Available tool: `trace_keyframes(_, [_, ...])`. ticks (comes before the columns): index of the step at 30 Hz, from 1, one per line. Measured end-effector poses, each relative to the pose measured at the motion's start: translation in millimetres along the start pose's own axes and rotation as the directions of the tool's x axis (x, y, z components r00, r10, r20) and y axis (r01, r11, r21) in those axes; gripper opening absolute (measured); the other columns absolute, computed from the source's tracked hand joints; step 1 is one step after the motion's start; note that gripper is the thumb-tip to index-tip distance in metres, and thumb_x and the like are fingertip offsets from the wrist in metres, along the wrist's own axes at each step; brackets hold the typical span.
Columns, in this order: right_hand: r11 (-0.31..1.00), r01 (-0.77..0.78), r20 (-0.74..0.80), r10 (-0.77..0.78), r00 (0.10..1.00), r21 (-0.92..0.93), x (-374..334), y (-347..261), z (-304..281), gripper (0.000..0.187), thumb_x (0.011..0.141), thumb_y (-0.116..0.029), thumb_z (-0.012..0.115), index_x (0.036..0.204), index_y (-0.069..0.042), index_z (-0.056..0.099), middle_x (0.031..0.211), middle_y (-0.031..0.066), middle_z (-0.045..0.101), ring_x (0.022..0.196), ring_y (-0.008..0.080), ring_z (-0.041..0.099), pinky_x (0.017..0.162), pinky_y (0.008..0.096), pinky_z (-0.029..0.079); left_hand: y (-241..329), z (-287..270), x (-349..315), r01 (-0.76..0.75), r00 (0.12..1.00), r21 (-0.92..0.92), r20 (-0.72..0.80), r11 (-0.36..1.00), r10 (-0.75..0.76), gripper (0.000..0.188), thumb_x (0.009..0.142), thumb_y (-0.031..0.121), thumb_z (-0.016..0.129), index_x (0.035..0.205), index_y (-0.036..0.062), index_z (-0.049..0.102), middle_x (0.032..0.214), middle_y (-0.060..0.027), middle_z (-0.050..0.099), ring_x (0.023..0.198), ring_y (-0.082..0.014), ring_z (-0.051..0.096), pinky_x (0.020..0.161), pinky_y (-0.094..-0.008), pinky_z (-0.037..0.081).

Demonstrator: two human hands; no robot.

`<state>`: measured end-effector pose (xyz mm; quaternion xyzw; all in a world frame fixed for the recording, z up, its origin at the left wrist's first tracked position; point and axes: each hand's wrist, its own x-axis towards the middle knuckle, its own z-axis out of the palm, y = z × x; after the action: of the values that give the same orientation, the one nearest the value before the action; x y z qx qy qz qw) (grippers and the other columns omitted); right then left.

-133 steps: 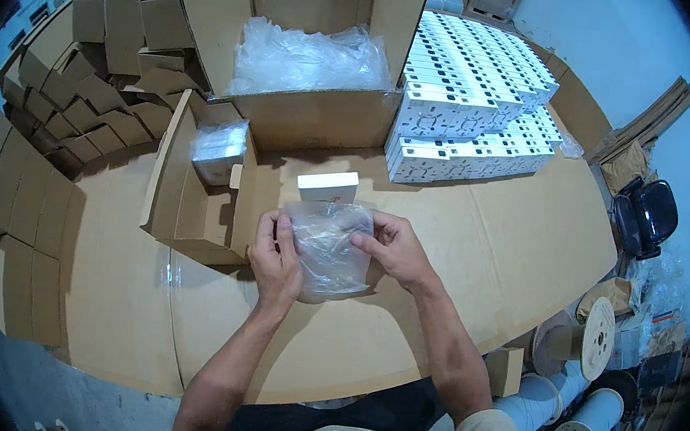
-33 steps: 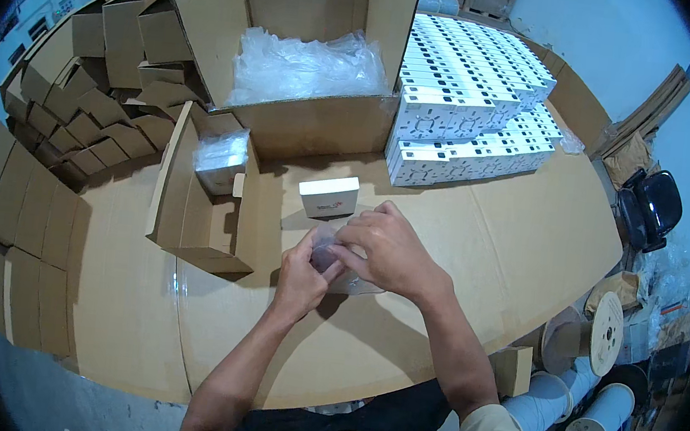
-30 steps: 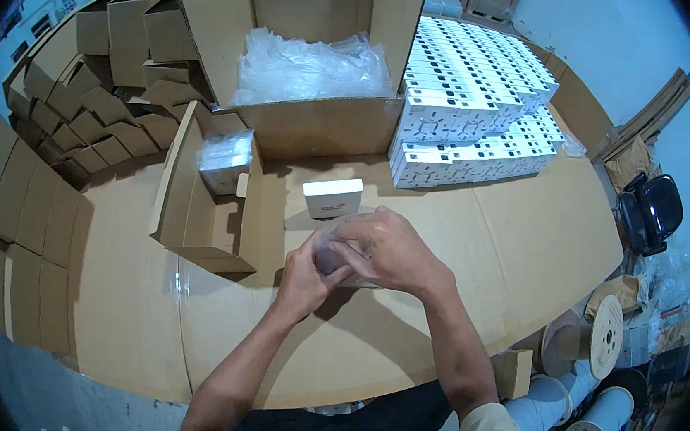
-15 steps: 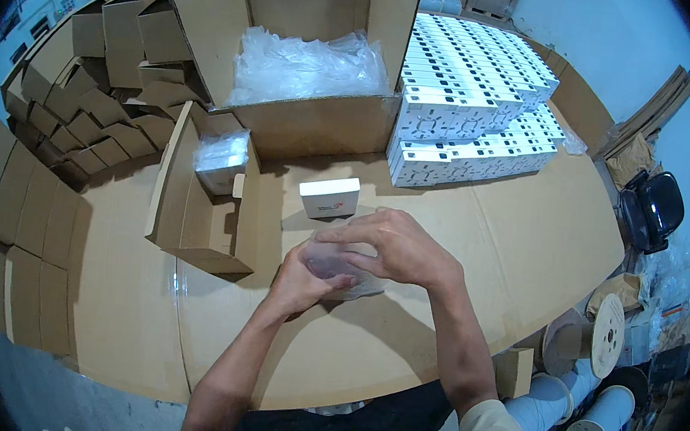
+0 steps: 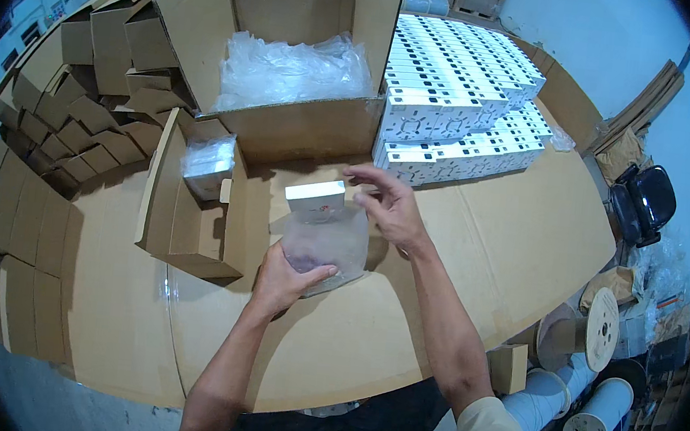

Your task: Place a small white box into a clear plastic bag and then into a larger cardboard shipping box.

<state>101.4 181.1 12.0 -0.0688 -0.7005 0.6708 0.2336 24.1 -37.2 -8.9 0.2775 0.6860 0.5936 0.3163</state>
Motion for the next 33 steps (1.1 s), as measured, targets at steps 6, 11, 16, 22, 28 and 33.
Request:
trace_keyframes(6, [0.994,-0.112,0.092,0.111,0.99,0.003,-1,-1,11,0.037,0.089,0.001,0.066,0.127,-0.003,0.066,0.123,0.0065,0.067,0.101,0.0129,0.063,0.09,0.0288,0.052,9,-2,-2,-0.066,0.997,0.048,-0.045,0.997,0.068,0.04,0.072,0.012,0.088,0.104,0.002,0.065,0.095,-0.0079,0.073,0.088,-0.0158,0.068,0.082,-0.0329,0.054])
trace_keyframes(11, [0.997,-0.071,0.049,0.07,0.996,0.018,0,9,12,0.034,0.089,0.002,0.066,0.124,-0.001,0.067,0.117,0.0075,0.069,0.102,0.0135,0.064,0.091,0.028,0.053,8,-4,-1,-0.085,0.995,0.069,-0.047,0.994,0.088,0.047,0.072,0.013,0.088,0.111,0.0028,0.063,0.095,-0.0073,0.072,0.088,-0.0159,0.068,0.083,-0.0331,0.054])
trace_keyframes(16, [0.994,-0.1,0.03,0.098,0.995,0.047,1,10,11,0.034,0.089,0.003,0.067,0.123,-0.001,0.068,0.115,0.0087,0.07,0.102,0.0141,0.065,0.089,0.0283,0.054,2,-2,0,-0.066,0.997,0.03,-0.032,0.997,0.067,0.051,0.071,0.014,0.088,0.114,0.0032,0.062,0.096,-0.0075,0.072,0.089,-0.0162,0.067,0.084,-0.0331,0.053])
trace_keyframes(22, [0.998,0.013,-0.105,-0.02,0.994,-0.063,5,7,13,0.034,0.086,0.004,0.072,0.12,0.0,0.067,0.113,0.0093,0.068,0.097,0.0154,0.066,0.087,0.0308,0.058,1,-5,0,-0.047,0.999,0.041,-0.023,0.998,0.048,0.055,0.071,0.012,0.089,0.117,0.0023,0.061,0.1,-0.0085,0.072,0.093,-0.0175,0.068,0.086,-0.0342,0.054])
trace_keyframes(28, [0.932,0.222,-0.293,-0.135,0.947,0.286,6,12,10,0.03,0.088,0.006,0.069,0.114,0.002,0.054,0.109,0.0127,0.061,0.099,0.0201,0.066,0.081,0.035,0.064,8,-3,0,0.012,1.0,-0.006,0.004,1.0,-0.012,0.058,0.07,0.008,0.089,0.12,0.001,0.058,0.106,-0.009,0.071,0.098,-0.0176,0.067,0.089,-0.0345,0.054])
trace_keyframes(33, [0.884,0.221,-0.308,-0.094,0.947,0.412,3,6,12,0.025,0.089,0.002,0.07,0.107,0.002,0.053,0.107,0.0129,0.06,0.097,0.021,0.067,0.076,0.0383,0.066,11,-1,-3,0.025,1.0,-0.079,0.021,0.997,-0.023,0.058,0.071,0.006,0.088,0.119,0.0006,0.058,0.106,-0.0096,0.07,0.099,-0.0175,0.067,0.088,-0.0343,0.054])
